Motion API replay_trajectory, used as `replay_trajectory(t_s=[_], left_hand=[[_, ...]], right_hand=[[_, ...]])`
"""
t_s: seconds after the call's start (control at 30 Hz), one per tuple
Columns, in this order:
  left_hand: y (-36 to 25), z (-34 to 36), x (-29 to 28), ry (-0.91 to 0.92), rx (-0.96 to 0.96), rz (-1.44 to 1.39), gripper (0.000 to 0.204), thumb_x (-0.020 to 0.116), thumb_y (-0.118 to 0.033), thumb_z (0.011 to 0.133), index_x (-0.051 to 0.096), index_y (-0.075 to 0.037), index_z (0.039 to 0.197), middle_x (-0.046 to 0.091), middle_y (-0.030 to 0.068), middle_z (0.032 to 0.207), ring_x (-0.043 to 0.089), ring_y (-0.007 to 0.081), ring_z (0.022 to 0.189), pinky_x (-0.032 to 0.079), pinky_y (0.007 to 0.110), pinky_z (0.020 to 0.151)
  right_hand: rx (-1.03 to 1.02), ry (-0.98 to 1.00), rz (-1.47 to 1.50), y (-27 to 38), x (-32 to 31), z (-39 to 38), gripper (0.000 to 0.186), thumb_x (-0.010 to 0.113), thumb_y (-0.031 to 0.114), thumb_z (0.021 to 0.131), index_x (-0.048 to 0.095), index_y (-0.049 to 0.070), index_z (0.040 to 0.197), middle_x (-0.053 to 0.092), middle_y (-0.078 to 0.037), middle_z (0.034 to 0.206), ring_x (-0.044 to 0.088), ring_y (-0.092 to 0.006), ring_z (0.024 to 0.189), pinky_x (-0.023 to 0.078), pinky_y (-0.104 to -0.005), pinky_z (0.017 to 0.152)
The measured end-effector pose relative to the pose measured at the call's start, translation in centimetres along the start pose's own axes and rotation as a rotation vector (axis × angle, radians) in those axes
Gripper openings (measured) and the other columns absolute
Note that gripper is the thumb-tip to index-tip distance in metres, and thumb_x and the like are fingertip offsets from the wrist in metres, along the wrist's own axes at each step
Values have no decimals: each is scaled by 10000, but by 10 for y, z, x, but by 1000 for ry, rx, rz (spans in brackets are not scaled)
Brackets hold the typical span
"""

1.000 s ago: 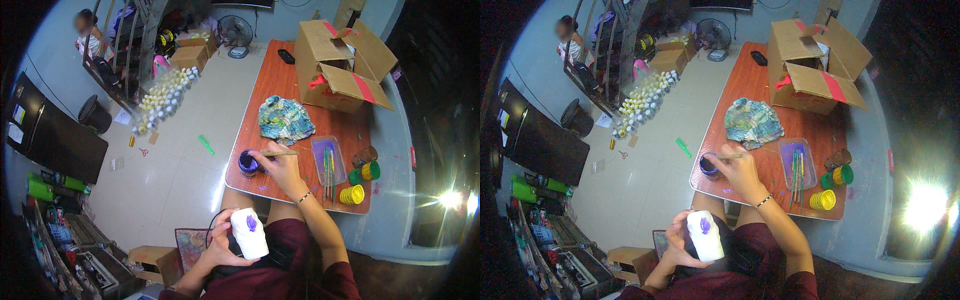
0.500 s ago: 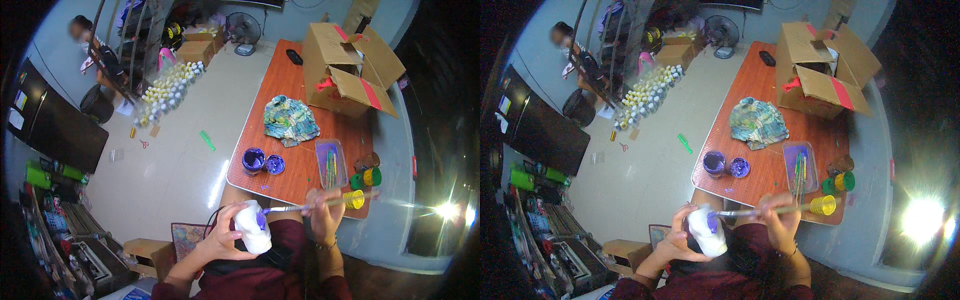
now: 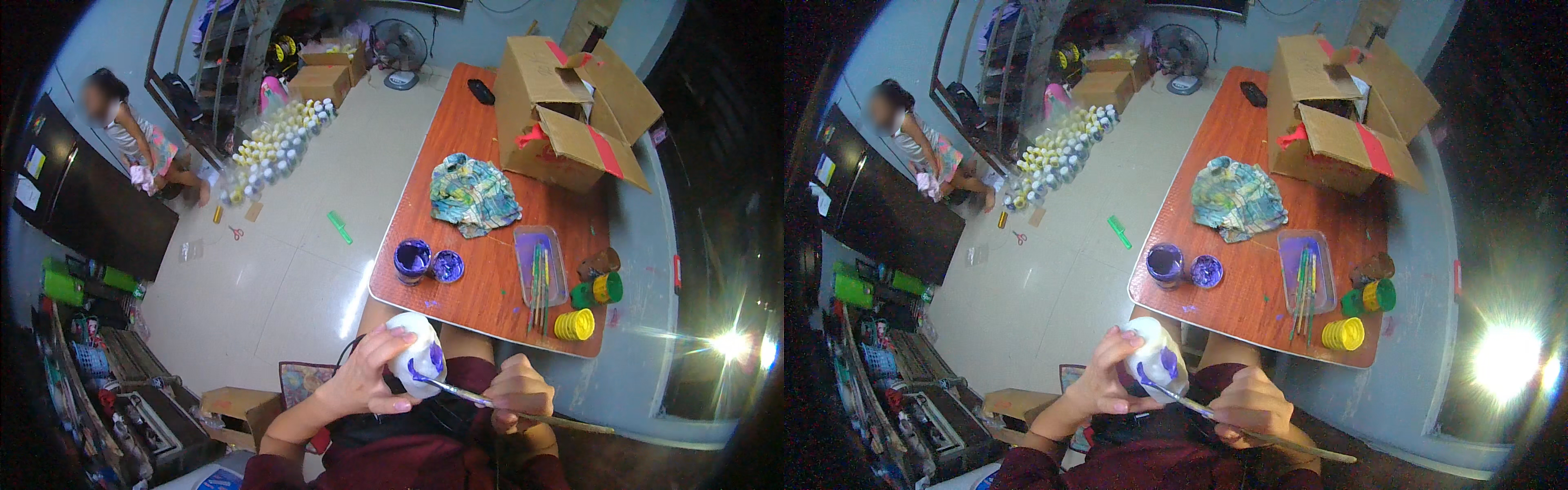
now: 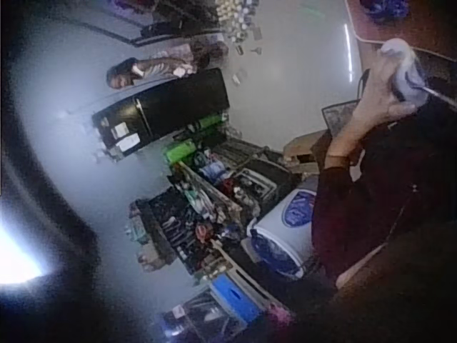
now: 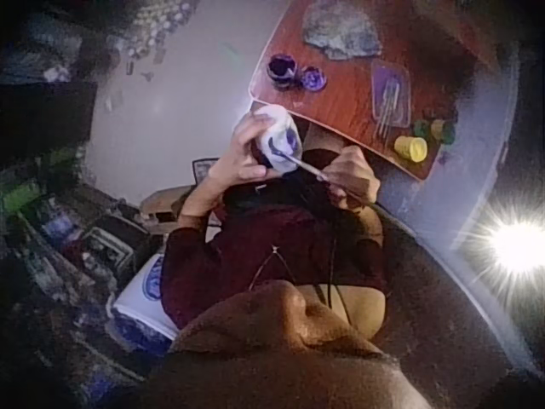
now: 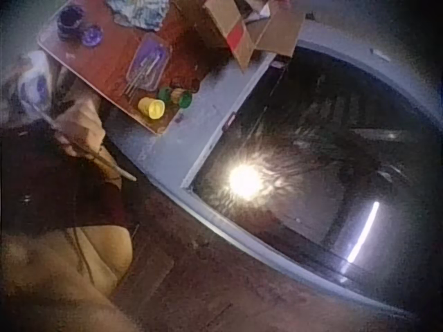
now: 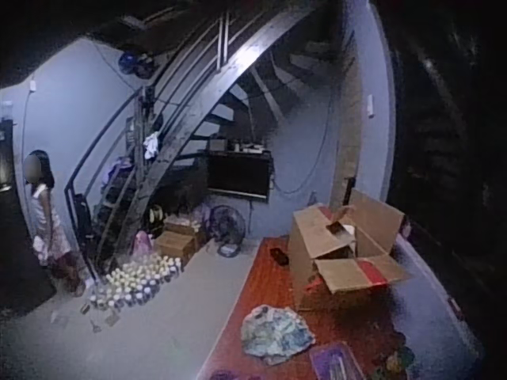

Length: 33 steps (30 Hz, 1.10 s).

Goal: The person paints a small white decorative object with purple paint using a brush. They repeatedly dip the brush into a purple paint container and apply paint to the object's surface while holding it in their lap.

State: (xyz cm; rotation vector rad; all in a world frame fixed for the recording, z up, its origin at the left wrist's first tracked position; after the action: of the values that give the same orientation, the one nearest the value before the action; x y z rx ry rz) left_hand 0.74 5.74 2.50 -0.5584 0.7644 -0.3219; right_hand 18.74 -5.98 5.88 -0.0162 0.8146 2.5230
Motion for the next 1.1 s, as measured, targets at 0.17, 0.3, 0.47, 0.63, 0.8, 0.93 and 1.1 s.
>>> replay_trajectory(t_s=[0.17,0.3,0.47,0.63,0.8,0.93,1.1], left_hand=[[0,-1,1,-25,81,48,846,801,-279,555,252,-362,1193,392,136,1199,465,349,1025,368,499,874],[1,5,0,-88,184,59,725,731,-331,620,340,-151,1203,372,139,1217,464,365,982,390,499,838],[-3,0,0,26,35,82,947,831,-262,526,177,-469,1180,390,134,1199,459,335,1052,367,487,891],[-5,3,-4,26,78,91,962,825,-260,537,161,-478,1197,383,132,1205,450,328,1068,355,488,906],[-6,1,-3,50,59,89,987,825,-260,538,143,-493,1213,385,122,1206,448,333,1073,346,497,910],[-7,-1,-3,50,74,71,972,829,-266,533,165,-497,1204,390,114,1207,451,337,1066,348,501,903],[-3,0,1,-32,177,66,785,740,-328,630,233,-422,1223,363,141,1234,448,364,1039,377,515,864]], right_hand=[[-50,75,-30,1,2,4,203,673,172,735,557,27,817,606,-89,686,530,-192,541,398,-309,492],[-83,88,-38,4,-1,0,248,690,154,706,553,20,863,610,-105,714,533,-199,557,398,-310,498],[-113,153,-58,7,2,4,298,700,128,678,539,18,903,610,-111,715,535,-202,563,392,-303,493],[-158,184,-90,11,1,13,320,706,128,654,532,34,907,611,-105,724,533,-199,561,388,-306,501],[-144,222,-139,19,0,5,343,719,169,655,528,48,913,609,-105,767,540,-200,610,391,-310,533],[-150,246,-135,17,0,9,349,718,181,657,527,56,920,607,-100,770,537,-201,613,390,-309,542],[-157,225,-135,19,-1,7,366,719,183,654,521,62,936,605,-96,761,532,-196,599,388,-305,532]])
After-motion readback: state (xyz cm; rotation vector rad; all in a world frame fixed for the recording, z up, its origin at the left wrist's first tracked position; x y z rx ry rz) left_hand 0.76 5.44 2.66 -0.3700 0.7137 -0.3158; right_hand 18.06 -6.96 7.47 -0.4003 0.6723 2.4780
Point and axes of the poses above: each hand's wrist, its own z-axis towards the middle knuckle, its own x-axis out of the palm, y = z × x, the point moved 2 cm from there along z, towards the middle knuckle
